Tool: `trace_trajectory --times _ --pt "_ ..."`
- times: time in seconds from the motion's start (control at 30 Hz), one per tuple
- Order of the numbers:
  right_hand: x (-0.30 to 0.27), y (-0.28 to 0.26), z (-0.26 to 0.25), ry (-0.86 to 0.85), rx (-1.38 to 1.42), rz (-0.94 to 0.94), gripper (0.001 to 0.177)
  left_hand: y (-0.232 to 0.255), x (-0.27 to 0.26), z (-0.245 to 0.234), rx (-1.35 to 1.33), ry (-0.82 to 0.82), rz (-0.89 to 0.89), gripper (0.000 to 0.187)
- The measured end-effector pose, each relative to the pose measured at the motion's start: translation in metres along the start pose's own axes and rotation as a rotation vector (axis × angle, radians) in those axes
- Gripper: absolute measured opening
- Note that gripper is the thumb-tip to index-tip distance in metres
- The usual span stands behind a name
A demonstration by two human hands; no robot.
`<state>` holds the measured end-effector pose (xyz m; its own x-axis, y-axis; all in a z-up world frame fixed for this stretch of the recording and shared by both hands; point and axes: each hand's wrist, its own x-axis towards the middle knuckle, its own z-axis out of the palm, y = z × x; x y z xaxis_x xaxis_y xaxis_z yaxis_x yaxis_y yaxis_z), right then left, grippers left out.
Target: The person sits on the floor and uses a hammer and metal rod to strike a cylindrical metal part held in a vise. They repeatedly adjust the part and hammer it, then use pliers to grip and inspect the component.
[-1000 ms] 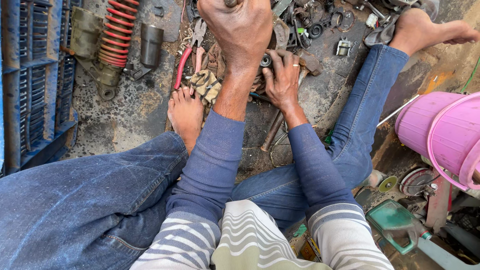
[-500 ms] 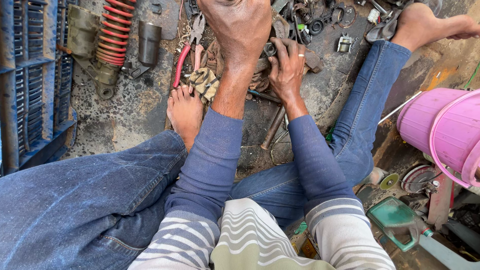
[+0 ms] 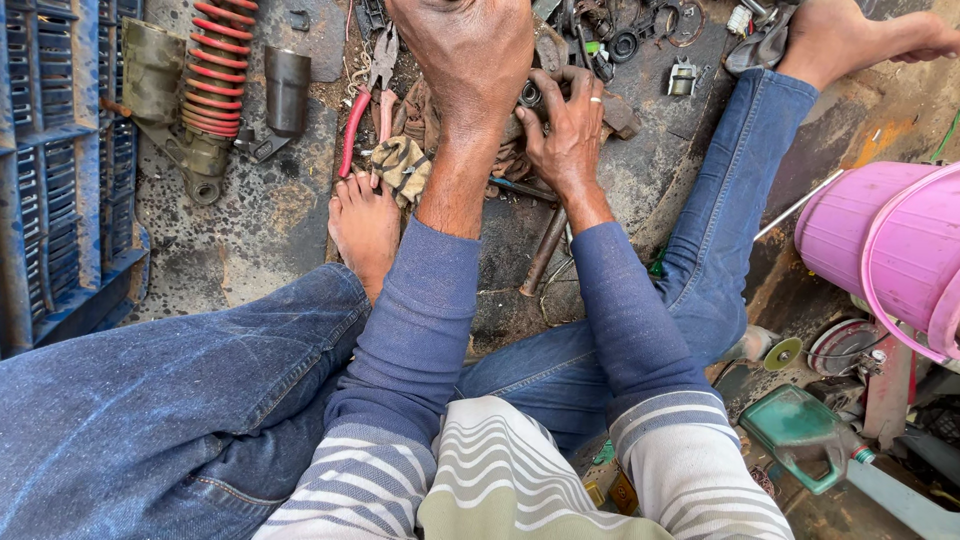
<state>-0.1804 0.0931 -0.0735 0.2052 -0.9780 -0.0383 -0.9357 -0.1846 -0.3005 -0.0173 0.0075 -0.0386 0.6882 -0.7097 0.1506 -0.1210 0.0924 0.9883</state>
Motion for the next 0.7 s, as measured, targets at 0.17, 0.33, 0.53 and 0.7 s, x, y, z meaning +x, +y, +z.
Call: trace_trajectory --times 0.17,0.33,0.53,0.7 --pt "-0.003 0.007 0.007 -0.008 0.014 0.016 0.045 -0.008 -0.005 0.0 0.092 -0.043 0.066 0.034" --pt "-0.003 0.021 0.015 -0.018 0.056 0.028 0.043 -0.012 -0.009 -0.001 0.332 -0.328 0.343 0.034" --pt "-0.001 0.027 0.014 0.004 0.171 0.015 0.031 -0.003 -0.023 -0.001 -0.32 -0.665 -0.167 0.043" --pt "-0.003 0.023 0.008 0.022 0.196 0.044 0.031 -0.006 -0.034 -0.001 -0.407 -0.643 -0.152 0.038"
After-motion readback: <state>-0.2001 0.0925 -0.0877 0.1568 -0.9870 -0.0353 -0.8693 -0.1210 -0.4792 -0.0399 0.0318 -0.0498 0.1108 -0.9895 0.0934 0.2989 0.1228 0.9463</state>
